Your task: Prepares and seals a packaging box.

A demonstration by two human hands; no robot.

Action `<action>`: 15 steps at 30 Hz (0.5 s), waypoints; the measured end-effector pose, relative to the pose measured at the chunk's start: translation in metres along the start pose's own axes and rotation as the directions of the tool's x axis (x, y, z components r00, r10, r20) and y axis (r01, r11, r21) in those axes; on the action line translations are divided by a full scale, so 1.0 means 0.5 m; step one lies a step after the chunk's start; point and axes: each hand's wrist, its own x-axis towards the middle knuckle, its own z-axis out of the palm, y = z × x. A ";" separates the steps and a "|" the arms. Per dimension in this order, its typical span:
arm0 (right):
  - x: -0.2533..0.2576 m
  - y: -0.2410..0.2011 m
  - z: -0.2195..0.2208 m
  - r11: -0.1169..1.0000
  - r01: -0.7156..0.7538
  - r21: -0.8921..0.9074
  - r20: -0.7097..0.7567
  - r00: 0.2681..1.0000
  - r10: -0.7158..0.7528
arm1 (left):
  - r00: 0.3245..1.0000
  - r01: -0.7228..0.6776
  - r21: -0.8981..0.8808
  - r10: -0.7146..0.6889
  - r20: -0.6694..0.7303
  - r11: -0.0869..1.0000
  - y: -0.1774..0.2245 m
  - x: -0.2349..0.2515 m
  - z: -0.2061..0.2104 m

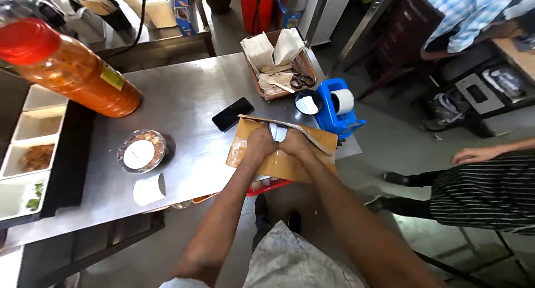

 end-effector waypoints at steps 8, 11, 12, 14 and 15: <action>0.017 0.025 0.054 0.827 -0.107 0.552 -0.142 0.965 0.220 | 0.968 -0.215 -0.282 0.167 -0.186 0.935 -0.081 0.024 0.038; -0.001 0.016 0.017 0.786 -0.169 0.594 -0.005 0.977 0.214 | 0.962 -0.221 -0.345 0.145 -0.232 0.912 -0.080 0.027 0.039; -0.015 0.010 -0.003 0.809 -0.195 0.555 0.068 0.980 0.189 | 0.961 -0.217 -0.351 0.135 -0.243 0.911 -0.079 0.027 0.040; -0.002 0.025 0.029 0.844 -0.081 0.530 -0.106 0.981 0.161 | 0.961 -0.203 -0.355 0.116 -0.252 0.913 -0.074 0.024 0.043; 0.001 0.030 0.037 0.853 -0.050 0.519 -0.160 0.975 0.154 | 0.961 -0.197 -0.360 0.106 -0.257 0.912 -0.071 0.017 0.044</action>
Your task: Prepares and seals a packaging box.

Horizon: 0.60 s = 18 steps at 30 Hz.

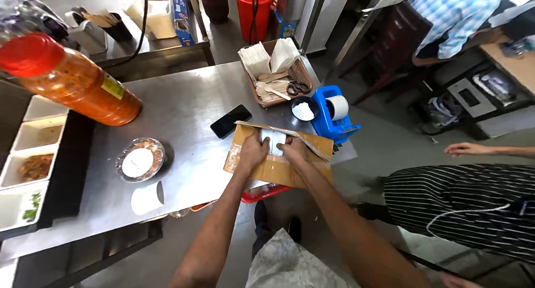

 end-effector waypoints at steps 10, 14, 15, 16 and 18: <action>-0.086 0.084 0.001 0.608 0.699 0.378 -0.476 0.709 -0.520 | 0.977 0.009 -0.049 -0.020 -0.213 0.999 0.002 -0.028 0.006; -0.109 0.026 -0.100 0.497 0.311 0.810 -0.210 0.946 -0.249 | 0.977 -0.072 -0.398 -0.015 -0.212 0.915 0.014 -0.100 -0.010; -0.108 0.017 -0.117 0.476 0.239 0.846 -0.140 0.962 -0.234 | 0.992 -0.050 -0.547 -0.022 -0.124 0.836 0.032 -0.120 -0.009; -0.110 0.012 -0.128 0.462 0.188 0.866 -0.082 0.967 -0.240 | 0.999 -0.038 -0.690 0.001 -0.054 0.723 0.053 -0.139 -0.003; -0.119 -0.002 -0.143 0.460 0.107 0.882 0.020 0.965 -0.262 | 0.999 -0.038 -0.891 0.040 -0.022 0.452 0.104 -0.165 0.007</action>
